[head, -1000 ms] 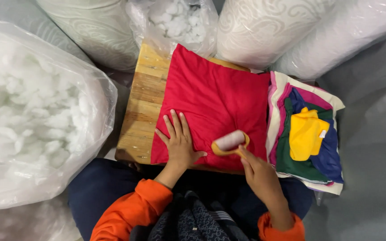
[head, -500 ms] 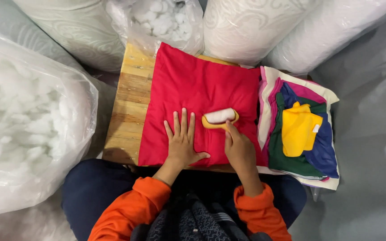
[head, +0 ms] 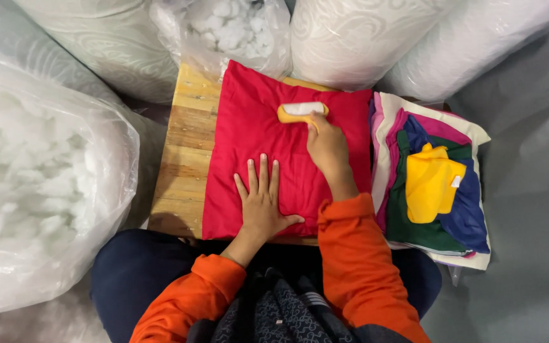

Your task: The person uses a lint roller to clean a red pillow cover and then places it inside a clear plastic bag.

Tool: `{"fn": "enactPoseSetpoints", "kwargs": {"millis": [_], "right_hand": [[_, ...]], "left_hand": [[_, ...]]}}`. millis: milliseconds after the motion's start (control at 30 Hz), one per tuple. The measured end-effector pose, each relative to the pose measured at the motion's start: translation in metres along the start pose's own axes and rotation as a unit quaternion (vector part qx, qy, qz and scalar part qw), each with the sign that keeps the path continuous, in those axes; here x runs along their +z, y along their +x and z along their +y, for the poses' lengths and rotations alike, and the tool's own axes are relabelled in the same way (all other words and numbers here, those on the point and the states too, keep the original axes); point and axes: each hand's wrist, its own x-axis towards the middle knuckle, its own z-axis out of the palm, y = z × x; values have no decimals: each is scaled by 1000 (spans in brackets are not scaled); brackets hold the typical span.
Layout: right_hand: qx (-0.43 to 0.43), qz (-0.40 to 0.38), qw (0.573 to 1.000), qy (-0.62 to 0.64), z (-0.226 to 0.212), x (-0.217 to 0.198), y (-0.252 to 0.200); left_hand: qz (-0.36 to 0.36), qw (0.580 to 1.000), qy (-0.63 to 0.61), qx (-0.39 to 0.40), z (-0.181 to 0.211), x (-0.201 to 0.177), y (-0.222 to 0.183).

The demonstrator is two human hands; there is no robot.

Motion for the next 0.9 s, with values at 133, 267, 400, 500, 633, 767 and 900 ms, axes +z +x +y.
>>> {"fn": "enactPoseSetpoints", "kwargs": {"millis": [133,267,400,500,633,767,900], "right_hand": [[-33,-23,999,12,2,-72,-122],[-25,-51,998,0,26,-115,-208],[-1,-94,995,17,44,-166,-254],[66,-58,995,-39,45,-159,-252],[70,-23,994,-83,78,-78,-185],[33,50,998,-25,81,-42,-86],[29,92,993,-72,85,-7,12]], "left_hand": [[-8,1000,-9,-1,-1,3,1],[33,999,-30,15,0,9,-3],[243,948,-73,190,-5,33,-1],[213,947,-2,243,8,38,-1],[55,985,-25,159,16,39,-1],[32,992,-41,118,21,37,-1],[32,992,-45,116,23,36,1]]}}
